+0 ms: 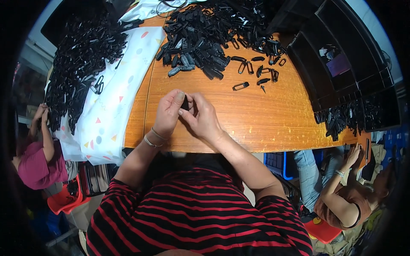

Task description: Manually snapping together small black plastic buckle components on a wooden assembly table.

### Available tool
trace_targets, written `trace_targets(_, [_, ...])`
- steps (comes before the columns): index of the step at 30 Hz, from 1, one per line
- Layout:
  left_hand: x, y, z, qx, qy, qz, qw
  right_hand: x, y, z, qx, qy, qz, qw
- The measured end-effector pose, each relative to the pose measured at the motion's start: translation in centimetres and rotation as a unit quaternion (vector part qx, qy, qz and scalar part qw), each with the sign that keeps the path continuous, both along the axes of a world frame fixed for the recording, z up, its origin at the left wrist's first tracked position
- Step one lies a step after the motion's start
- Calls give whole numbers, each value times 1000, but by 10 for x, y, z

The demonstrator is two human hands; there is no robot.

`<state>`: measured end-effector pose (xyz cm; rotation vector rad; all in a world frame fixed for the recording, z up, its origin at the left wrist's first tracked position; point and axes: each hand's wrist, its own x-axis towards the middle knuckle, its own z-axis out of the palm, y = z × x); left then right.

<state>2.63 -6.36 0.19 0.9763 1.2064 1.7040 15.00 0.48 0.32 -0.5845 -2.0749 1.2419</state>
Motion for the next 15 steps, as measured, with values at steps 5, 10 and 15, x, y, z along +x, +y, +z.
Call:
trace_targets(5, [-72, 37, 22, -67, 186, 114, 974, -9, 85, 18, -132, 1, 32, 991])
trace_targets(10, [-158, 95, -4, 82, 489, 298, 816, -44, 192, 28, 128, -15, -160, 979])
trace_targets(15, [-160, 133, -16, 8, 465, 259, 846, -80, 255, -5, 247, -82, -126, 957])
